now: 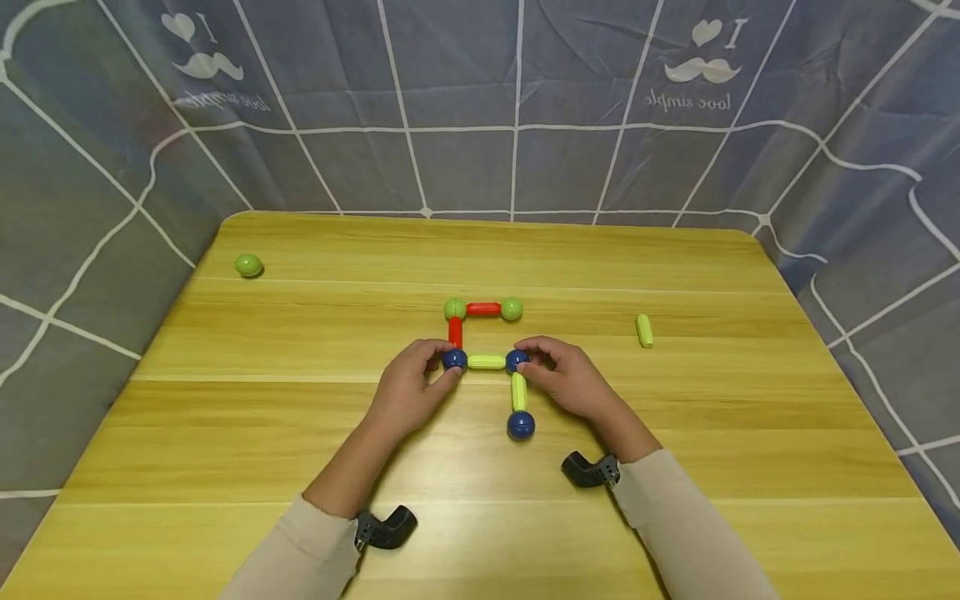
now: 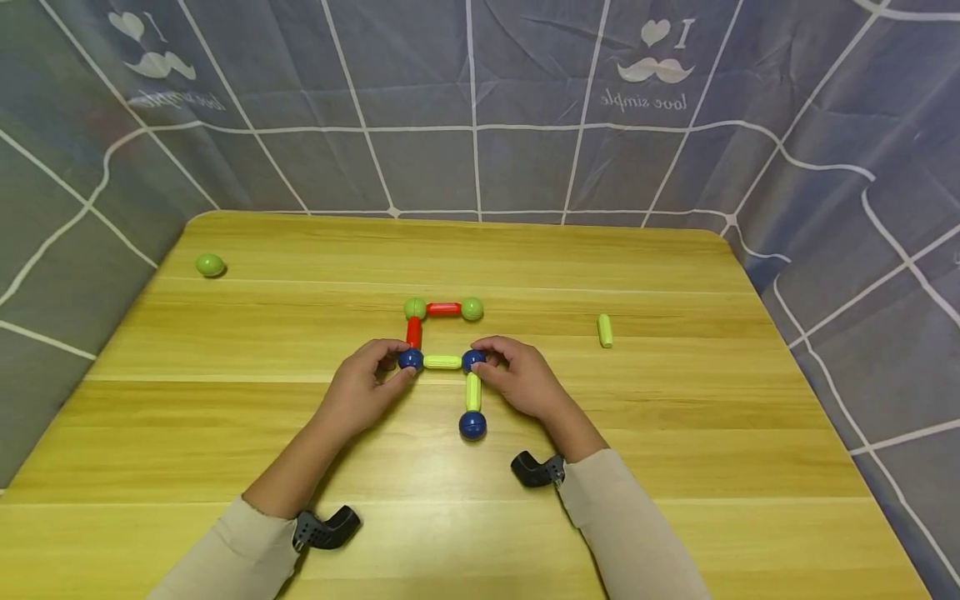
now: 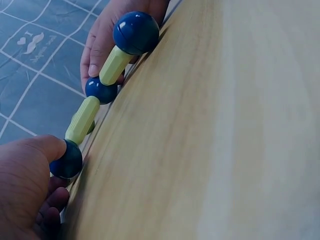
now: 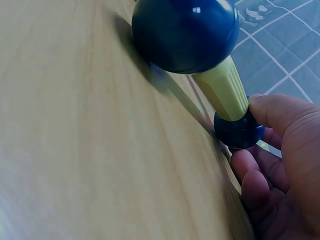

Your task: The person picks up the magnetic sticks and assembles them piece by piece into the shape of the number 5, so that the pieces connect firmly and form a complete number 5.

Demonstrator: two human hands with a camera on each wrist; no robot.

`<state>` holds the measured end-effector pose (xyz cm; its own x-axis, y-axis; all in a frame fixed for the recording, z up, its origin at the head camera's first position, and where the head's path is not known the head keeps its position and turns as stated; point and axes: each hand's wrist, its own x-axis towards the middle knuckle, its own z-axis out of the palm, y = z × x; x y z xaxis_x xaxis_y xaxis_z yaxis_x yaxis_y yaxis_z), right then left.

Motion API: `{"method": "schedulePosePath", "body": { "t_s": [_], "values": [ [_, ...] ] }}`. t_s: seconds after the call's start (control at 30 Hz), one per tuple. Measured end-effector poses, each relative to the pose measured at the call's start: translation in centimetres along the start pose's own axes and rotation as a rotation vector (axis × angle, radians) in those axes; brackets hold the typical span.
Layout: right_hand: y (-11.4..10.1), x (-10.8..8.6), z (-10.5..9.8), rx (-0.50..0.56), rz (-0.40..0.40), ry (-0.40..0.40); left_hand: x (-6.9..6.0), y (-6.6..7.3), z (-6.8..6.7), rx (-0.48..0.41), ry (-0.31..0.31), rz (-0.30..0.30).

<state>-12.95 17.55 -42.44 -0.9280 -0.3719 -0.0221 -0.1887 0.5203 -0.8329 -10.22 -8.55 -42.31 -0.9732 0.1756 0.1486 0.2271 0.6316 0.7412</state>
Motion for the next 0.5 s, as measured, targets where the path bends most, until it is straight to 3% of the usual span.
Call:
{"method": "schedulePosePath", "body": {
  "t_s": [0.23, 0.5],
  "values": [
    [0.5, 0.0, -2.0, 0.121, 0.039, -0.015, 0.0, 0.0, 0.1, 0.014, -0.005, 0.003],
    [1.0, -0.8, -8.1, 0.225, 0.073, 0.192, 0.0, -0.1, 0.1, 0.026, -0.001, 0.013]
  ]
}}
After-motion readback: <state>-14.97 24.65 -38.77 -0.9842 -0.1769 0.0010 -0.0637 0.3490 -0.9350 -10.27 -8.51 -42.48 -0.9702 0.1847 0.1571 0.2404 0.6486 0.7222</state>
